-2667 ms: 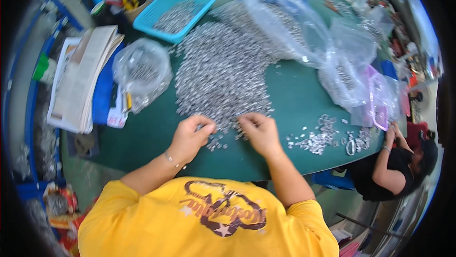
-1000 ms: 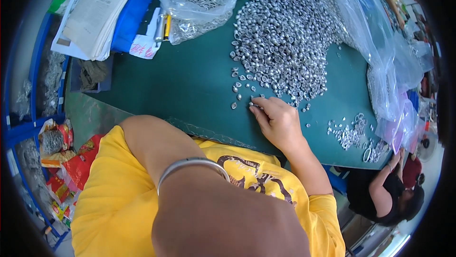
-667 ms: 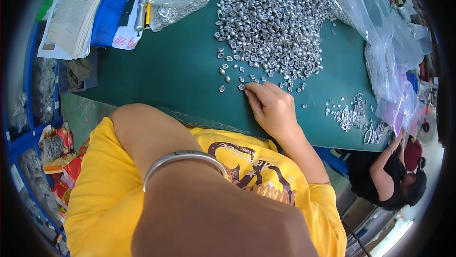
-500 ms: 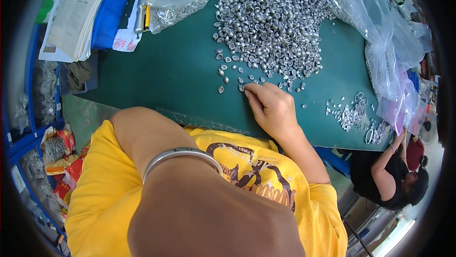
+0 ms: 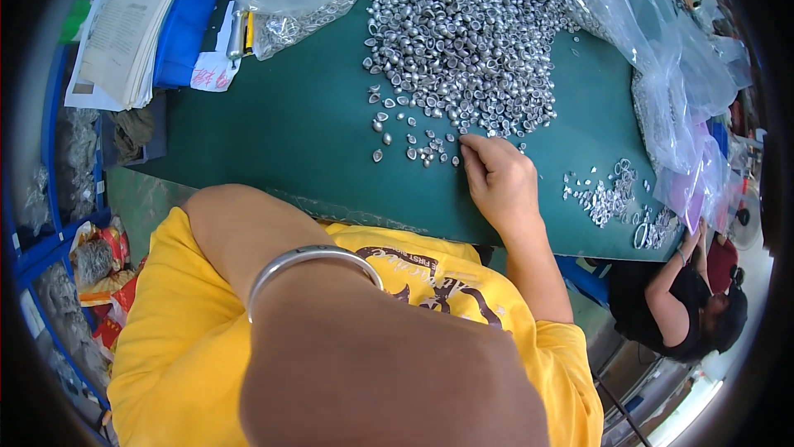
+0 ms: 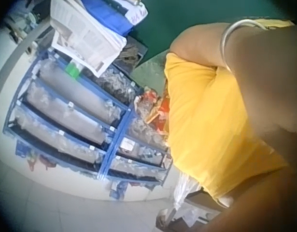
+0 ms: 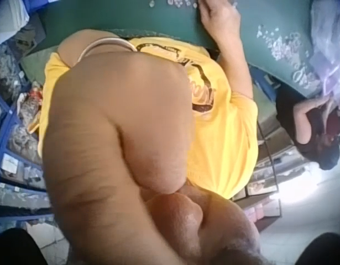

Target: The person sorts through a large pile of small silver metal components on a table by hand, picking up individual pieces to inspect them and grouping them together.

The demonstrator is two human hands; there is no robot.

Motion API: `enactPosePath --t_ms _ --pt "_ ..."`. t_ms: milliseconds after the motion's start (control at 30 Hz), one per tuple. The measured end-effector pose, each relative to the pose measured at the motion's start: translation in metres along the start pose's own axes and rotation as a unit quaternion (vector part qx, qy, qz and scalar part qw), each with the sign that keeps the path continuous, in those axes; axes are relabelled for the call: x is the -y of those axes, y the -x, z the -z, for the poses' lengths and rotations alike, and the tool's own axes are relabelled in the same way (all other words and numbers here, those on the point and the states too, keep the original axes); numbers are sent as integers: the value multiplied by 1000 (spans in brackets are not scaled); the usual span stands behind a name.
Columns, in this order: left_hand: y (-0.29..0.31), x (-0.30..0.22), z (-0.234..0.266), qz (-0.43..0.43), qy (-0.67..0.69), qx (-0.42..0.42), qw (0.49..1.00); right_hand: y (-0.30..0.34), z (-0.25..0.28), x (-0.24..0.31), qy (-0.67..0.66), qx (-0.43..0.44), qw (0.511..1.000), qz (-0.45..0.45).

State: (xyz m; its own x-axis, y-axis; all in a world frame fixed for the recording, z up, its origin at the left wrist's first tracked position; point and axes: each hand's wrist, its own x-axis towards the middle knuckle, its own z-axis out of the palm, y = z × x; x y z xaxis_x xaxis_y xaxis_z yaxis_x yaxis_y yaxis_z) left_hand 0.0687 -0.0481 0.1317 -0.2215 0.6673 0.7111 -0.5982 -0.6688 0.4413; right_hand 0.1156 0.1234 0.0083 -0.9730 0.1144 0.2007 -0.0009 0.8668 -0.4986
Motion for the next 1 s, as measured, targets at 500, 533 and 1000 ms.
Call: enactPosePath --t_ms 500,533,1000 --pt "-12 9 2 11 17 -17 1000 -6 3 11 -42 9 998 34" --pt "-14 9 1 13 17 -16 1000 -5 3 14 -51 18 997 46" --pt "-14 10 2 10 20 -18 1000 -6 -10 28 -76 47 992 88"
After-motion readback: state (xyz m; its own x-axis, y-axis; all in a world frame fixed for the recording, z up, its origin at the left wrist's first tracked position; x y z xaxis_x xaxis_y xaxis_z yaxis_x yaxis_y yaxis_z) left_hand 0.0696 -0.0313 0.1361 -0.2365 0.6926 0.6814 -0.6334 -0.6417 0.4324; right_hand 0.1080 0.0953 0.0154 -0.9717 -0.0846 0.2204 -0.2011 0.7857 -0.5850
